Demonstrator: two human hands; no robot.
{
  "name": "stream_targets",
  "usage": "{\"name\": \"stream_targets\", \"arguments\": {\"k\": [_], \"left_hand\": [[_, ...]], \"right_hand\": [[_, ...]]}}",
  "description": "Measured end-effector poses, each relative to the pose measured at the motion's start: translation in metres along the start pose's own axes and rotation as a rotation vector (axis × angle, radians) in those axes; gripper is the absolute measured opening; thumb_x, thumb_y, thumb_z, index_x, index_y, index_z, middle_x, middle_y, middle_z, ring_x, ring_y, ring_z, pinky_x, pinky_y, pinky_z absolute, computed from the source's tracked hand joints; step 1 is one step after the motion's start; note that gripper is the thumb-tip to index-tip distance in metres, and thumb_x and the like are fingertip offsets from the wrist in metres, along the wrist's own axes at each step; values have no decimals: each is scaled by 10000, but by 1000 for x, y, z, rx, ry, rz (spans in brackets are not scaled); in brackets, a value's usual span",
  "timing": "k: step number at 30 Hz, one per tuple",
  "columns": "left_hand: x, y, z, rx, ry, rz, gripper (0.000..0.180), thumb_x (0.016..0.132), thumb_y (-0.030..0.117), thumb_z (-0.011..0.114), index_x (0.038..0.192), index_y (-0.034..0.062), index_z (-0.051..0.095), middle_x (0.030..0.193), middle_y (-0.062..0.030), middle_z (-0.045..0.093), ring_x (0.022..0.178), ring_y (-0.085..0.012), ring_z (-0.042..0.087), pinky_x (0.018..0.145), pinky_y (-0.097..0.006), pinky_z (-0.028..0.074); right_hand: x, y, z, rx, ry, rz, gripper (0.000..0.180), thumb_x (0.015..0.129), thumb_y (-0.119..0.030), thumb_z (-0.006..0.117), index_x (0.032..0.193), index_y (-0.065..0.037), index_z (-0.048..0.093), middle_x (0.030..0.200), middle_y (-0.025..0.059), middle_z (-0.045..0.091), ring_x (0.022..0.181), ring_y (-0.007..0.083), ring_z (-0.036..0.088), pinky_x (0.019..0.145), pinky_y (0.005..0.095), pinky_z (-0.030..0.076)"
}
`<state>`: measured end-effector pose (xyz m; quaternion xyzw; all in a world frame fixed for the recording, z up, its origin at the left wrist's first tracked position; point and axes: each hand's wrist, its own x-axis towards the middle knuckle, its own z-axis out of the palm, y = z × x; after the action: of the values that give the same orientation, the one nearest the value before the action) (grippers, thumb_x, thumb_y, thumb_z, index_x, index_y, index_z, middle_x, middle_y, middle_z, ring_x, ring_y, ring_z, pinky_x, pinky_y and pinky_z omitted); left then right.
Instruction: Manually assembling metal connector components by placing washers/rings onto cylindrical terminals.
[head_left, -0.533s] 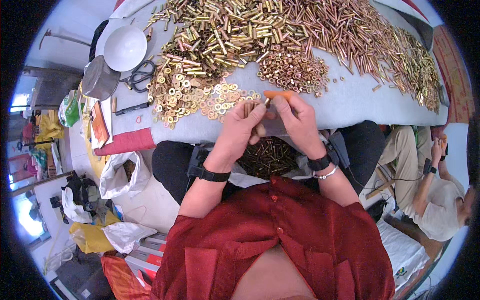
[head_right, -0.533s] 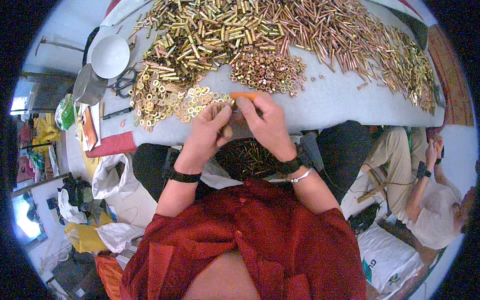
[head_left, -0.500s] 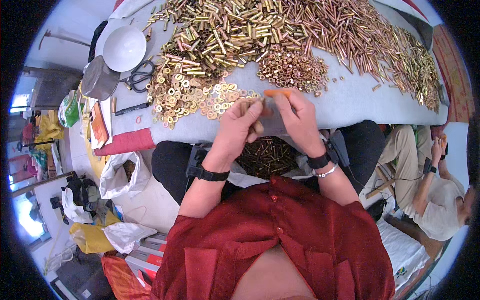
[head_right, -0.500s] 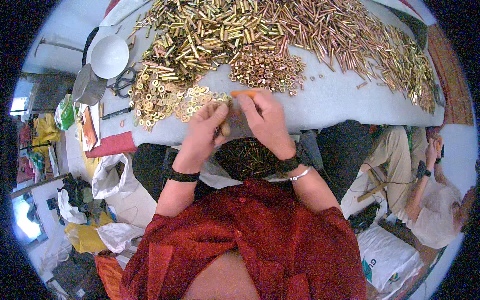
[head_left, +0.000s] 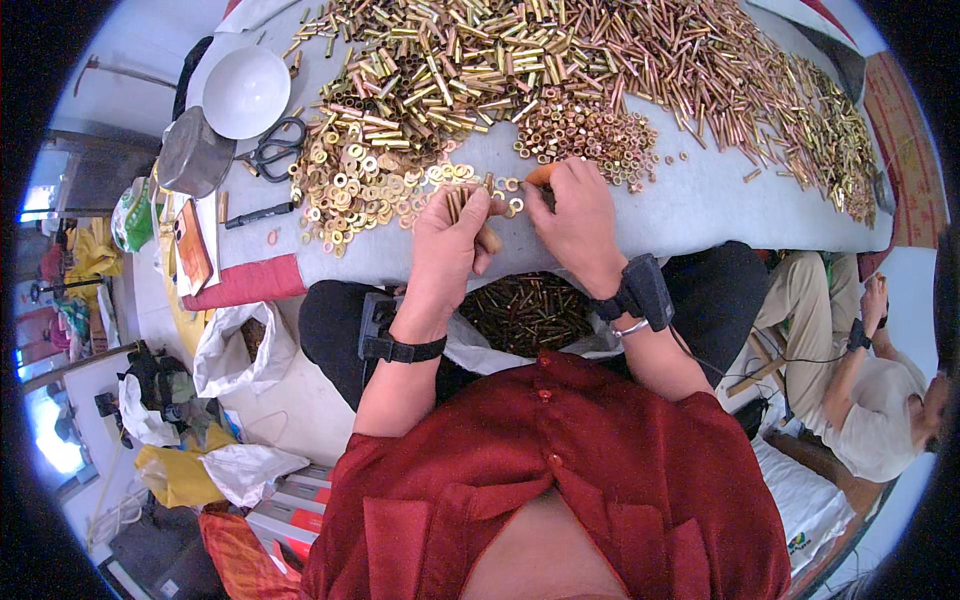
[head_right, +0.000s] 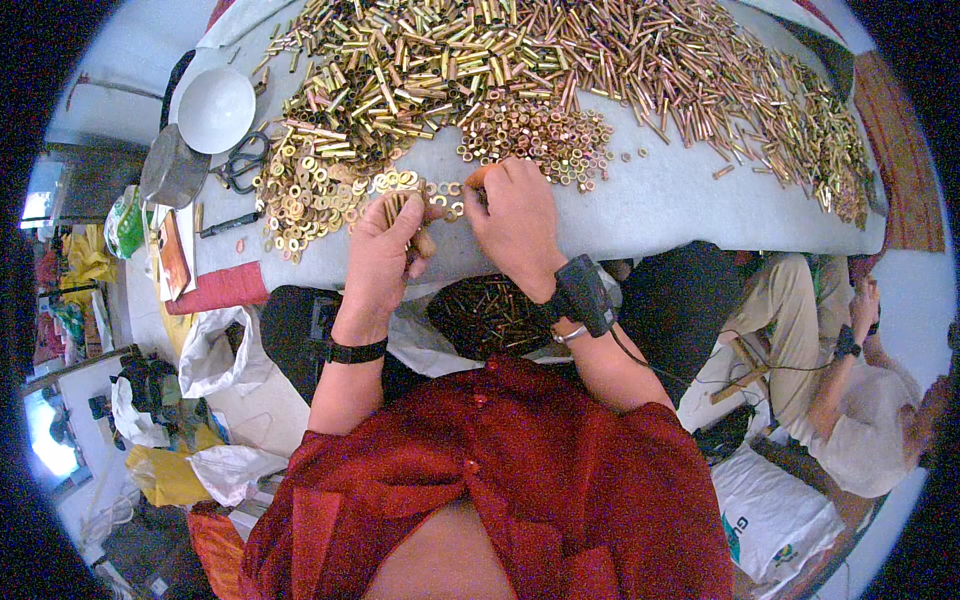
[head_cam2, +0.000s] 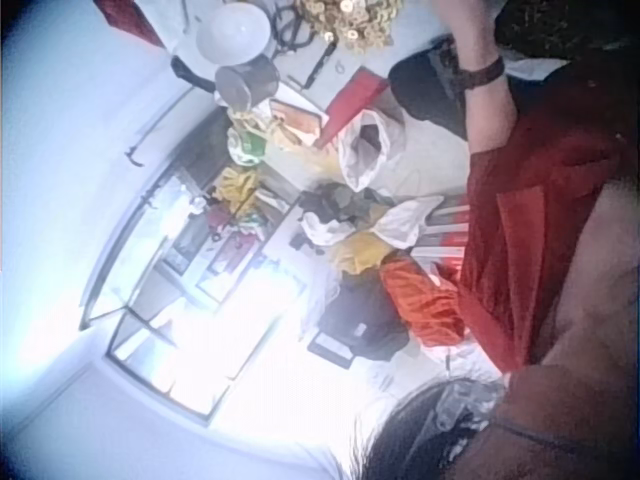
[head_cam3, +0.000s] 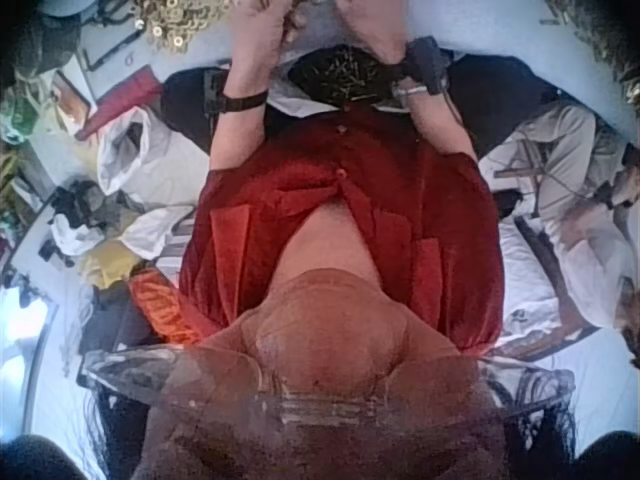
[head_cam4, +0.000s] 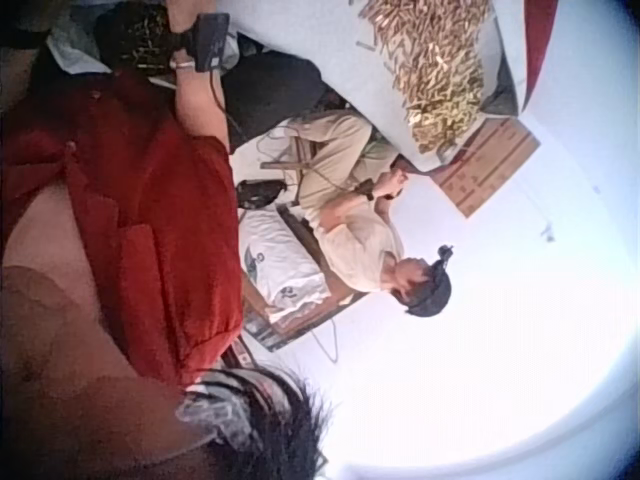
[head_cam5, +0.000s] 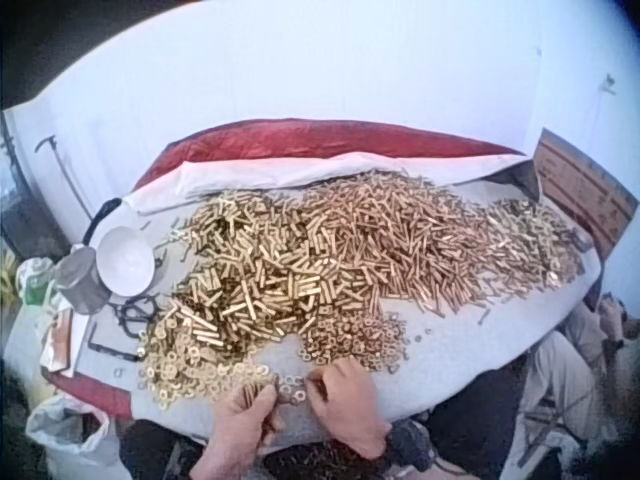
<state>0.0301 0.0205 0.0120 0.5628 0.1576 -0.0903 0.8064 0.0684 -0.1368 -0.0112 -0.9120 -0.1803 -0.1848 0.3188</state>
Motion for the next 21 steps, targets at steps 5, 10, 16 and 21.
{"name": "stream_targets", "arguments": {"k": [5,10,16,21], "left_hand": [[-3,-3,8,81,-22,-26,136,911,175,547,946,47,522,778,-53,619,428,-53,463,336,-184,307],[-6,-5,12,163,-106,-80,116,904,150,556,950,49,524,712,-13,582,425,-47,462,332,-184,300],[-4,-9,15,3,-128,-93,109,907,137,550,959,43,532,686,8,552,432,-40,450,342,-181,306],[-7,-3,15,108,-47,31,110,913,129,534,973,40,516,782,-40,621,469,-40,466,380,-186,350]], "right_hand": [[-7,-8,-10,232,105,140,132,716,-111,675,810,-55,602,752,108,563,718,289,554,624,377,444],[-11,-25,-29,566,-134,384,136,735,-84,670,840,-35,599,880,143,624,718,297,597,629,353,484],[-31,-15,-15,194,114,-217,182,736,-90,684,888,-49,592,915,140,623,783,305,596,657,362,482],[-34,1,-27,130,100,-89,198,740,-111,685,896,-49,582,858,128,592,768,318,556,681,398,452]]}}
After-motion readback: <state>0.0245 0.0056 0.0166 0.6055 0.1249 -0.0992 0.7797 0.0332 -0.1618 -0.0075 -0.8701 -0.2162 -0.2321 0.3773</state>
